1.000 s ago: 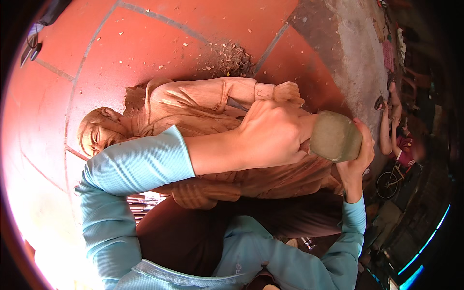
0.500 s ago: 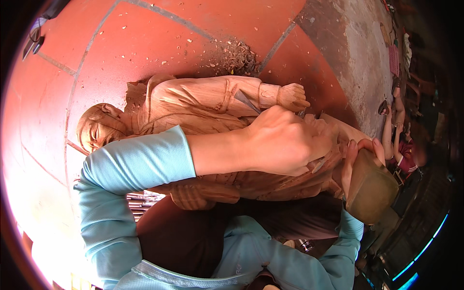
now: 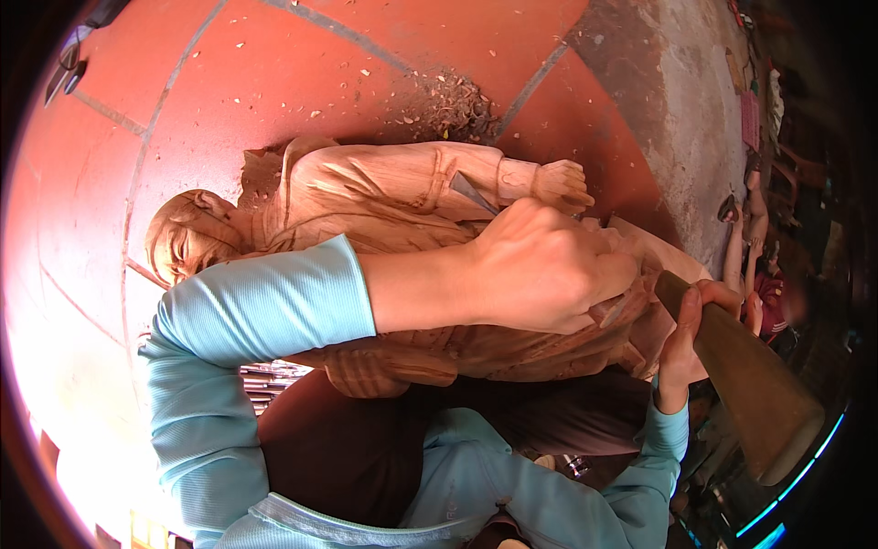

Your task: The person is carving a wooden statue of a standing figure using a chisel and a mallet. They repeatedly strike the chisel to shape the wood, focusing on the torso and arm areas of the sculpture.

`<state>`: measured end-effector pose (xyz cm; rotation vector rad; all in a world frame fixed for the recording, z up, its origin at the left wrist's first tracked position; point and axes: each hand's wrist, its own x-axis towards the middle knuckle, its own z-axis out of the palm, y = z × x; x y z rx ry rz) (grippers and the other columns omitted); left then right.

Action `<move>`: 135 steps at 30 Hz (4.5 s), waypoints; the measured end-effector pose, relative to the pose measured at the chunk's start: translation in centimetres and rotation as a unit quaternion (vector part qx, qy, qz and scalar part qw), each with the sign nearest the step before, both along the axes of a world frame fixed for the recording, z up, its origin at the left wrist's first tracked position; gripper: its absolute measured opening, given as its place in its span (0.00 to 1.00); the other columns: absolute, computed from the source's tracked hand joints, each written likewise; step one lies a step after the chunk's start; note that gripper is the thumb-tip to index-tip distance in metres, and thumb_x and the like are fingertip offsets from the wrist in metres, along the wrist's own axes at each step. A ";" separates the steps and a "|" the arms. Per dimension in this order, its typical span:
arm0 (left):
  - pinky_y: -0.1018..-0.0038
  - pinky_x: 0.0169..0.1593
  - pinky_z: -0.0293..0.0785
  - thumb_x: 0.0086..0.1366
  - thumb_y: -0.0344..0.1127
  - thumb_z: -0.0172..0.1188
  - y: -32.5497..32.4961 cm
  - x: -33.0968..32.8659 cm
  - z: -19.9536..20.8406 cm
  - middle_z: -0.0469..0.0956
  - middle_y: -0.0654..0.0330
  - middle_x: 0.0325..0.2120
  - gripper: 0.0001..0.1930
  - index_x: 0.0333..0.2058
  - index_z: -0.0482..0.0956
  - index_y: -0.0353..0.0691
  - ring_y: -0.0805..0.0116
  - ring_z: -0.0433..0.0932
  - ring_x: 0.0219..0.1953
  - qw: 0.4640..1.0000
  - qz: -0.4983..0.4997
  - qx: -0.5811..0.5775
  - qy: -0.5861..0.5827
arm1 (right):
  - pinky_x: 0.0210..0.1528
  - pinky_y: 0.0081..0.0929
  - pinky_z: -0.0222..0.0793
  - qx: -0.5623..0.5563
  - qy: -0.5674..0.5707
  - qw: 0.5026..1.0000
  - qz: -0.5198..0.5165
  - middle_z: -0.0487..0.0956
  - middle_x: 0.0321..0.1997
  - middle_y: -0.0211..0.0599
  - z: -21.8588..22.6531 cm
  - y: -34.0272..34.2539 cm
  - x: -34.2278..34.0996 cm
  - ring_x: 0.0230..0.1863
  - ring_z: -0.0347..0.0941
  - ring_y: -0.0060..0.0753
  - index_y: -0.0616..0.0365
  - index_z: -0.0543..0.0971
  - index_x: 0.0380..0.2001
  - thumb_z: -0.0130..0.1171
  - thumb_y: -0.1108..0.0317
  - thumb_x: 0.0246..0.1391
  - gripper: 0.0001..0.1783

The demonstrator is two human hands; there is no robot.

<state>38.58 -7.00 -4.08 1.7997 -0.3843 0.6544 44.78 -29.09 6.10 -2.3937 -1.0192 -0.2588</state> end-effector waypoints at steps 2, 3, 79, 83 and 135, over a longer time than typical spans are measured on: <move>0.66 0.16 0.65 0.37 0.29 0.62 0.3 0.0 0.3 0.69 0.62 0.15 0.12 0.25 0.74 0.42 0.62 0.72 0.16 1.000 0.002 -0.015 0.001 | 0.47 0.28 0.66 0.051 -0.008 0.999 0.001 0.73 0.32 0.36 -0.8 0.6 0.2 0.33 0.70 0.28 0.60 0.59 0.52 0.56 0.82 0.55 0.25; 0.66 0.16 0.64 0.36 0.29 0.62 0.6 0.2 0.4 0.68 0.62 0.14 0.11 0.24 0.73 0.42 0.62 0.71 0.15 1.000 0.007 -0.028 -0.001 | 0.45 0.29 0.67 -0.090 -0.034 0.995 -0.029 0.74 0.31 0.37 -0.3 0.7 0.2 0.33 0.70 0.29 0.61 0.63 0.49 0.57 0.82 0.53 0.21; 0.64 0.19 0.69 0.41 0.32 0.63 0.9 0.6 0.5 0.73 0.60 0.14 0.08 0.22 0.74 0.41 0.56 0.74 0.16 0.998 0.058 -0.004 -0.010 | 0.49 0.29 0.68 -0.196 -0.136 0.971 0.010 0.78 0.45 0.46 0.6 2.7 1.2 0.43 0.76 0.46 0.66 0.72 0.50 0.61 0.83 0.39 0.29; 0.67 0.17 0.67 0.39 0.31 0.64 0.3 -0.3 0.5 0.69 0.62 0.14 0.11 0.27 0.76 0.41 0.61 0.72 0.16 0.997 0.023 0.058 -0.051 | 0.51 0.29 0.69 -0.109 -0.061 0.991 -0.050 0.78 0.50 0.42 -0.3 -0.2 1.4 0.50 0.75 0.37 0.65 0.72 0.51 0.49 0.74 0.56 0.19; 0.65 0.20 0.68 0.41 0.29 0.62 0.3 -0.3 0.6 0.72 0.60 0.15 0.13 0.30 0.78 0.39 0.62 0.74 0.19 0.998 0.054 0.011 0.025 | 0.43 0.20 0.63 -0.109 -0.042 0.993 -0.030 0.72 0.30 0.32 2.2 1.9 -0.7 0.31 0.65 0.20 0.70 0.60 0.57 0.58 0.83 0.53 0.29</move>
